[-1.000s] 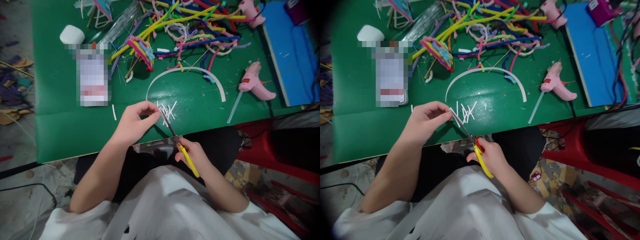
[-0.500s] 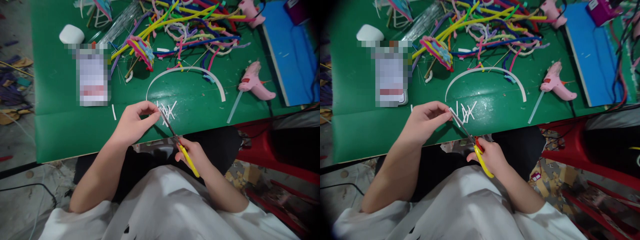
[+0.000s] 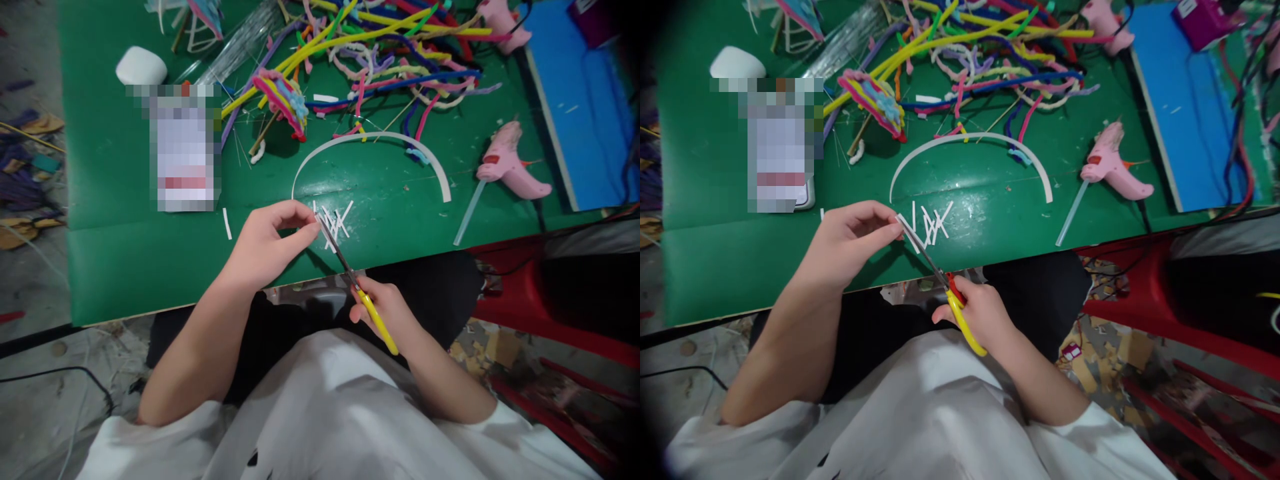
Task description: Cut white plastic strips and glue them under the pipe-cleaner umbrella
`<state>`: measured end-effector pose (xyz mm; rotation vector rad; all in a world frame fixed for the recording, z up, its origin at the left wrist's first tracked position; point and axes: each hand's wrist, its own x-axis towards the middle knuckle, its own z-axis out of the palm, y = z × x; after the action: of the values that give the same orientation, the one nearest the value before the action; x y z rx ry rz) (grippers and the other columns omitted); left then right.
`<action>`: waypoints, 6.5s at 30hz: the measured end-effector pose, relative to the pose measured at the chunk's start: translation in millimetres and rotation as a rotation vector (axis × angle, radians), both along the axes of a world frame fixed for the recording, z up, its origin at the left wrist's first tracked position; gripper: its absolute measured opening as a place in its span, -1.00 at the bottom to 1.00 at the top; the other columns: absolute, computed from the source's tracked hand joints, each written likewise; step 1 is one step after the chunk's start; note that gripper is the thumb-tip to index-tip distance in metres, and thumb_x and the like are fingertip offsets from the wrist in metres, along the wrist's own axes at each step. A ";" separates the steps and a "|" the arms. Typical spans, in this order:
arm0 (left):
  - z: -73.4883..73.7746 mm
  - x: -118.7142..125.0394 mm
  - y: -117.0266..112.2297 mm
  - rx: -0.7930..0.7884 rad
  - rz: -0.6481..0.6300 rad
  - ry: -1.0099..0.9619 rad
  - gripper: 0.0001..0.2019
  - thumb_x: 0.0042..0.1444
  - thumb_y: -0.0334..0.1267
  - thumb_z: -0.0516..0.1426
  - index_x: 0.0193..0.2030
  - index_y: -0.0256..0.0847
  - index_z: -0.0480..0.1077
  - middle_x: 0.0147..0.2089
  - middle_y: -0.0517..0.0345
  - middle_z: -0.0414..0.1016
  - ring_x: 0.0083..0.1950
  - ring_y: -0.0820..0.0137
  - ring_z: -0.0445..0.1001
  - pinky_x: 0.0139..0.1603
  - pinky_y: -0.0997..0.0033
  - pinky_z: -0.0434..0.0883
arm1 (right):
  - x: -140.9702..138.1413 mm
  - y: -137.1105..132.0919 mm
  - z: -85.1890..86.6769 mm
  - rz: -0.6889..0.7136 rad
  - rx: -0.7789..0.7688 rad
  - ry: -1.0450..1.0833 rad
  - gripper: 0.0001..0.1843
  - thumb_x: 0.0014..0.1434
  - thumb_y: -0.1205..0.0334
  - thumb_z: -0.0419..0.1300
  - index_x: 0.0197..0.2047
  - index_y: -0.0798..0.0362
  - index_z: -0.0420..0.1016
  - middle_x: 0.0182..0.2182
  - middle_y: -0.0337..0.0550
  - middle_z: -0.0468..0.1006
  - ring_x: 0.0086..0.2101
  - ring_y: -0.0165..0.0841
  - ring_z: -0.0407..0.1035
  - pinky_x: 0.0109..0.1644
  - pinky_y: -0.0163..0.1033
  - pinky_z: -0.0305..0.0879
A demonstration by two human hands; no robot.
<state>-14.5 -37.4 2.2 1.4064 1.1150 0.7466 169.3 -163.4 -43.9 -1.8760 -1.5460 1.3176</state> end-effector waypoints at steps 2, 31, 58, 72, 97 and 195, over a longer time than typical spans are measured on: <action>-0.2 0.0 0.0 -0.003 0.002 -0.014 -0.93 -0.01 -0.30 0.20 -0.44 -0.24 0.41 -0.41 0.20 0.48 -0.33 0.46 0.43 -0.20 0.44 0.37 | -0.2 0.7 1.3 0.003 -0.014 -0.008 -0.44 -0.05 -0.31 0.15 -0.57 0.03 0.11 -0.65 -0.36 0.12 -0.55 -0.48 -0.07 -0.51 -0.35 -0.04; 1.0 1.0 0.8 -0.008 0.045 0.030 -0.89 -0.02 -0.25 0.20 -0.43 -0.24 0.42 -0.41 0.17 0.48 -0.34 0.43 0.44 -0.22 0.41 0.39 | -0.2 6.8 12.7 0.011 -0.041 -0.073 -0.36 -0.15 -0.45 0.09 -0.55 0.01 0.11 -0.65 -0.35 0.12 -0.56 -0.46 -0.08 -0.50 -0.33 -0.02; -1.1 1.4 1.5 -0.032 -0.036 0.039 -0.91 0.00 -0.27 0.19 -0.46 -0.24 0.43 -0.42 0.20 0.48 -0.36 0.47 0.42 -0.24 0.45 0.35 | 1.6 3.8 3.4 0.013 -0.012 -0.015 -0.25 -0.26 -0.59 -0.03 -0.57 0.03 0.10 -0.66 -0.36 0.10 -0.55 -0.46 -0.10 -0.52 -0.34 -0.05; -6.3 4.8 3.9 -0.064 -0.051 0.089 -0.88 -0.02 -0.23 0.20 -0.47 -0.24 0.43 -0.43 0.18 0.48 -0.38 0.46 0.41 -0.27 0.43 0.34 | 5.4 1.7 -1.8 0.007 -0.021 -0.008 -0.42 -0.09 -0.35 0.14 -0.58 0.03 0.14 -0.68 -0.37 0.11 -0.57 -0.48 -0.10 -0.53 -0.35 -0.04; -6.8 2.5 5.9 -0.062 -0.027 0.089 -0.90 -0.02 -0.27 0.20 -0.45 -0.26 0.43 -0.46 0.21 0.44 -0.40 0.49 0.39 -0.34 0.50 0.31 | 10.5 -2.4 -8.7 -0.041 -0.036 0.058 -0.41 -0.06 -0.37 0.11 -0.57 0.02 0.09 -0.66 -0.36 0.08 -0.56 -0.47 -0.10 -0.52 -0.33 -0.09; 19.7 -2.3 59.2 -0.243 0.394 -0.521 -0.77 -0.08 -0.21 0.26 -0.28 -0.27 0.45 -0.41 0.16 0.51 -0.45 0.58 0.42 -0.42 0.58 0.33 | 265.6 104.0 -19.3 -0.249 0.679 -0.656 -0.56 0.08 0.04 0.09 -0.06 0.18 0.39 -0.13 0.26 0.42 -0.05 0.01 0.26 0.04 0.01 0.17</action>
<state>-16.8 21.7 22.0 0.7291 1.0283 1.1377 434.9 -59.5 -63.1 -2.0003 -1.6670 0.0048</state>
